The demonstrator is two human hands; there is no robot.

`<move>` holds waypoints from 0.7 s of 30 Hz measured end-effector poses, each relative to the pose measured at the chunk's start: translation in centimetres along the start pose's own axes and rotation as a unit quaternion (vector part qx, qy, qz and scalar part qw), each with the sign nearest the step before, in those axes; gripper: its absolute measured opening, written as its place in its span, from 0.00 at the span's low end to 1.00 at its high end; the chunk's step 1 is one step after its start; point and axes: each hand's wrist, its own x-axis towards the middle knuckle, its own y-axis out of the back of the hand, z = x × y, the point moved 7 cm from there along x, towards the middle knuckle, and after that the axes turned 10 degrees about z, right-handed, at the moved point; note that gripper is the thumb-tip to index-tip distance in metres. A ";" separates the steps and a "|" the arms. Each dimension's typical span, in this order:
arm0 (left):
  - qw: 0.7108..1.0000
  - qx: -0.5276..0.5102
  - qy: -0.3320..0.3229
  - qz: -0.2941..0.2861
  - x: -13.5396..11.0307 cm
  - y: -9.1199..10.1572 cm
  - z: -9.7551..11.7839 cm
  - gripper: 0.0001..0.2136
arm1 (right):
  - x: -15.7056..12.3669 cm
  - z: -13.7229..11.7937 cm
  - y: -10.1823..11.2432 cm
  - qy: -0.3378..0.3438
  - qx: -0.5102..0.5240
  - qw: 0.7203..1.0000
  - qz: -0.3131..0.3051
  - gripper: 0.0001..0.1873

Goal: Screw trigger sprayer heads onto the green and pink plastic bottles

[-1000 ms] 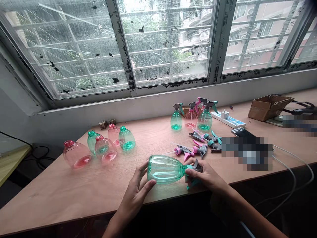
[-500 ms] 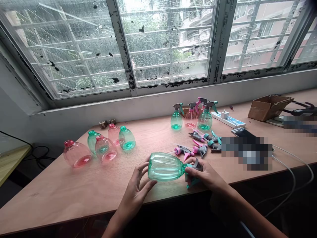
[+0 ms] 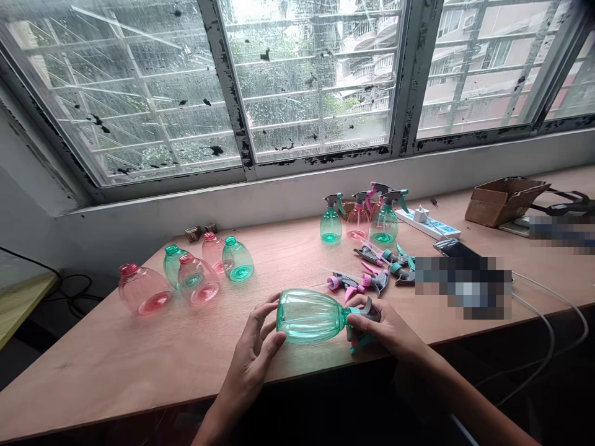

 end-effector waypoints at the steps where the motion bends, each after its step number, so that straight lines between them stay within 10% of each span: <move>1: 1.000 -0.007 -0.007 -0.004 0.0 -0.1 0.1 0.15 | 0.0 0.0 0.0 0.000 0.001 1.000 -0.001 0.18; 15: 0.995 -0.033 -0.094 -0.021 -1.4 -0.4 1.1 0.14 | -0.1 0.2 0.6 -0.017 0.071 0.997 0.002 0.17; 21: 1.000 0.010 -0.025 -0.005 -1.6 -0.4 1.1 0.26 | -2.1 -2.3 0.7 0.141 -0.124 0.979 0.077 0.15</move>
